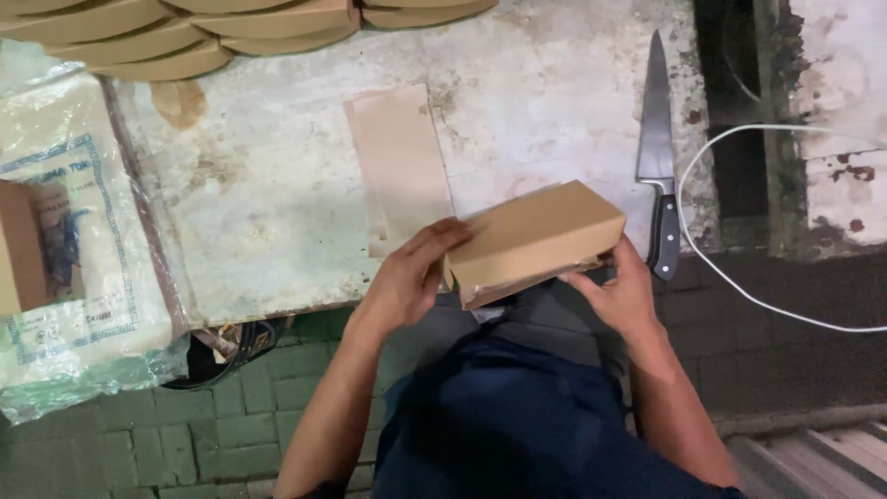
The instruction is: Folding cardboard food boxes and placing pre-cut paper liners inside them.
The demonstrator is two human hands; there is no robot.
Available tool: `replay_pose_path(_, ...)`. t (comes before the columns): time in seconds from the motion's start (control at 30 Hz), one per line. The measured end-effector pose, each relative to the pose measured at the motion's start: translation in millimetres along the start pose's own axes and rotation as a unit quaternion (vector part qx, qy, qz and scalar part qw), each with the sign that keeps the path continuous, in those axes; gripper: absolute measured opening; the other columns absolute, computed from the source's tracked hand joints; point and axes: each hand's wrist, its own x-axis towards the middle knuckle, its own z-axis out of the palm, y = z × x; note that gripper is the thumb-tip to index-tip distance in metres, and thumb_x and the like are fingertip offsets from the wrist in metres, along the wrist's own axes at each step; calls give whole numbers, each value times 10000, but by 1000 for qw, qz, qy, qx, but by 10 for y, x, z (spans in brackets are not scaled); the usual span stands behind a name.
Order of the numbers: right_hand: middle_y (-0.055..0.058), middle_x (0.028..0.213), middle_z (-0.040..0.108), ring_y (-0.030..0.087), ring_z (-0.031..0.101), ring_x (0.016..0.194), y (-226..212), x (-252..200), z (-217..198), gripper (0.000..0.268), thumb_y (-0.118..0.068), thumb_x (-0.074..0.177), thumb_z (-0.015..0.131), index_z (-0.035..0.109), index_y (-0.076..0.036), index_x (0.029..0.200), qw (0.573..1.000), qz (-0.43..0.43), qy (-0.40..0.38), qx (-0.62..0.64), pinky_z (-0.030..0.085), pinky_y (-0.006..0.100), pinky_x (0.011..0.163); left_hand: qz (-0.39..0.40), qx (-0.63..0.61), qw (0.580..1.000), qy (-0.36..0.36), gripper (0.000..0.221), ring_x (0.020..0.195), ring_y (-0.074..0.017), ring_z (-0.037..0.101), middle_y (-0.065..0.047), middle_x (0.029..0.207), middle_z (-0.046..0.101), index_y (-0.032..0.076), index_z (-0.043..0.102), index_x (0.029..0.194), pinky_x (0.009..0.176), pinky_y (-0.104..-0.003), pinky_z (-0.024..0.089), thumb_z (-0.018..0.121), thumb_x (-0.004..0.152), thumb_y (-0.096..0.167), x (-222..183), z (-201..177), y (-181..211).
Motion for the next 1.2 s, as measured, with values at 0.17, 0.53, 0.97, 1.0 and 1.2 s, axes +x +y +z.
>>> replay_pose_path(0.17,145,1047,647,252,653,856,167,15,114,638,-19,699,859,526,-31,1244,993,12,46,111,556,363,716,69,106,991,35,475,1312,-368,515,-114,1406,552,154,600,1348,1010,-461,512,417,933,12,-182,291,-215)
replay_pose_path(0.53,96,1496,298,257,549,1267,-495,64,466,372,23,858,713,394,-51,1034,941,-119,97,301,562,314,940,111,261,942,181,419,1243,-332,591,-98,1289,610,174,640,1268,1001,-450,493,596,851,166,-253,602,-272)
replay_pose_path(0.97,217,1507,277,444,327,1418,-676,84,695,500,-79,784,820,478,-30,1145,957,-247,35,151,366,594,1079,91,271,926,246,468,1107,-336,662,-101,1150,659,122,667,1214,925,-480,515,749,760,200,-168,629,-166)
replay_pose_path(1.0,231,1508,255,481,332,1405,-674,124,692,576,-91,737,859,424,-49,1113,954,-246,18,168,406,595,1041,88,274,927,242,481,1106,-337,661,-102,1155,657,125,664,1225,919,-486,514,760,759,191,-161,617,-157)
replay_pose_path(1.2,250,1444,214,424,519,1237,-393,95,837,680,121,700,769,234,-71,1074,938,-202,40,278,558,441,863,108,347,903,230,427,1140,-331,643,-98,1167,646,139,670,1211,952,-500,489,735,799,228,-97,677,-102)
